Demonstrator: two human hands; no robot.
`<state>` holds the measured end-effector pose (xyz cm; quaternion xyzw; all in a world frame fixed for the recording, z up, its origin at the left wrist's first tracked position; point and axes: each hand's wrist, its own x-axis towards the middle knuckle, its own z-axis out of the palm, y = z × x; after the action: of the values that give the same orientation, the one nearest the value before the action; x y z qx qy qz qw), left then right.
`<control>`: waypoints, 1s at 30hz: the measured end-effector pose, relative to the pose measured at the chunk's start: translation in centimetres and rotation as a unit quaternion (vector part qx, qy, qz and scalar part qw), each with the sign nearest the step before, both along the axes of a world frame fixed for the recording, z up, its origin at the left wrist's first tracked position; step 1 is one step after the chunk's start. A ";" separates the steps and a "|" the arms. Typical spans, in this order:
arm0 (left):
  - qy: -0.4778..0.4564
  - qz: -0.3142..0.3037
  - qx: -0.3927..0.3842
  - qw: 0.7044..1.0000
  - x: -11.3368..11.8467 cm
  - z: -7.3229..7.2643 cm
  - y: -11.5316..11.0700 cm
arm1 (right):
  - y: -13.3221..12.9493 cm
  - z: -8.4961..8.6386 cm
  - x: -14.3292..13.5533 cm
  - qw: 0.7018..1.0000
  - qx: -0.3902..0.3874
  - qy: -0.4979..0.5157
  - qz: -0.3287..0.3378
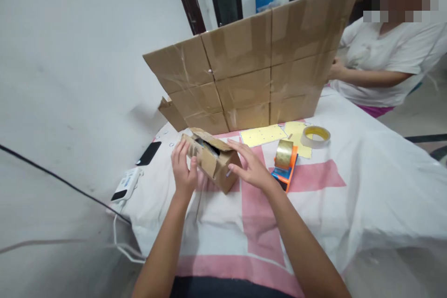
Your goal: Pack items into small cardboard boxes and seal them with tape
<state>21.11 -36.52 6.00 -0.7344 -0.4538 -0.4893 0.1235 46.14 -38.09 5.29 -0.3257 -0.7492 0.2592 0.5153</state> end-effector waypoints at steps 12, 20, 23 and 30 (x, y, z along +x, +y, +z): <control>0.193 -0.082 -0.114 0.971 -2.6 2.7 5.1 | 0.3 -0.6 -1.3 1.000 0.001 0.005 0.013; 0.208 -0.096 -0.105 0.968 -2.6 3.2 5.6 | 1.5 1.8 -1.4 0.998 0.027 -0.048 -0.040; 0.207 -0.089 -0.104 0.969 -2.5 3.0 5.6 | 2.6 3.9 -1.5 0.988 0.050 -0.143 -0.007; 0.218 -0.108 -0.088 0.966 -2.6 3.0 5.4 | 4.2 3.5 -2.4 0.983 0.080 -0.165 0.001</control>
<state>18.49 -31.15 9.05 -0.8760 -0.3752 -0.2860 0.1005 43.69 -33.90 8.79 -0.3206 -0.8427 0.1416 0.4086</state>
